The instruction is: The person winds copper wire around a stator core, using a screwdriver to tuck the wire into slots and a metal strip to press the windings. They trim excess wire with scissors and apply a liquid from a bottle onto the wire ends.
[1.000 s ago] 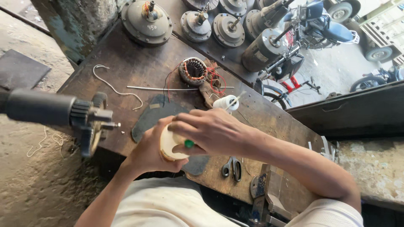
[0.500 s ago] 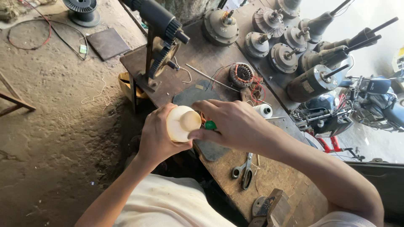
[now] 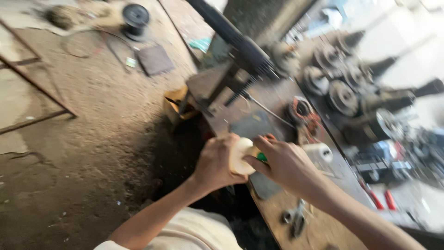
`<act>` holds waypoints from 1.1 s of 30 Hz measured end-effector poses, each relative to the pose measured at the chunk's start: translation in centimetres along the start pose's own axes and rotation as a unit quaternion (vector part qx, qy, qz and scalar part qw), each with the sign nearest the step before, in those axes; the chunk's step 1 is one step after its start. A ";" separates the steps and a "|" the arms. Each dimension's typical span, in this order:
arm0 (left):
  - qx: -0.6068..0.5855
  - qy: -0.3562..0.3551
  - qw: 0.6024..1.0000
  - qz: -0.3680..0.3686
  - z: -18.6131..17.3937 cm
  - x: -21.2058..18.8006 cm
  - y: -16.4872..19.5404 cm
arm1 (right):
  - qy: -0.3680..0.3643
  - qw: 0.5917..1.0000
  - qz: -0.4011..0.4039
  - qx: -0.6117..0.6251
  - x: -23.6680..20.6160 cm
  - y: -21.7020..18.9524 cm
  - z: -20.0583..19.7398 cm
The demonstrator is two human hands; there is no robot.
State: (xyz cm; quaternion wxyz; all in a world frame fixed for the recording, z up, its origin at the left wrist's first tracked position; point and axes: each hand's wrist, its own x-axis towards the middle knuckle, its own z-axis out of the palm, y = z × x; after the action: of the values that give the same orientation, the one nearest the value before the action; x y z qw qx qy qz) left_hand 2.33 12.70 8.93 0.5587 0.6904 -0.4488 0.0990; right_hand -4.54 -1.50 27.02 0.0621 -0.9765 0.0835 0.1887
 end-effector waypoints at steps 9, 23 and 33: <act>0.021 0.021 0.999 0.016 -5.4 -0.7 -3.1 | 0.036 0.998 0.048 -0.021 3.1 -3.5 -0.1; -0.164 -0.065 0.984 -0.025 -5.6 -1.1 -6.5 | 0.245 0.967 -0.013 0.067 -0.5 -2.2 2.0; -0.098 -0.179 0.965 -0.165 -4.6 -3.1 -7.2 | 0.184 0.846 0.490 0.102 -2.6 11.2 19.9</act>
State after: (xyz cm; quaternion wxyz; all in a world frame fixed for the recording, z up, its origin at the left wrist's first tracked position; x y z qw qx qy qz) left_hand 7.42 18.06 3.66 0.5429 0.7031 -0.4289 -0.1641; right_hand -16.12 -9.05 8.64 0.0440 -0.8134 0.5800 0.0017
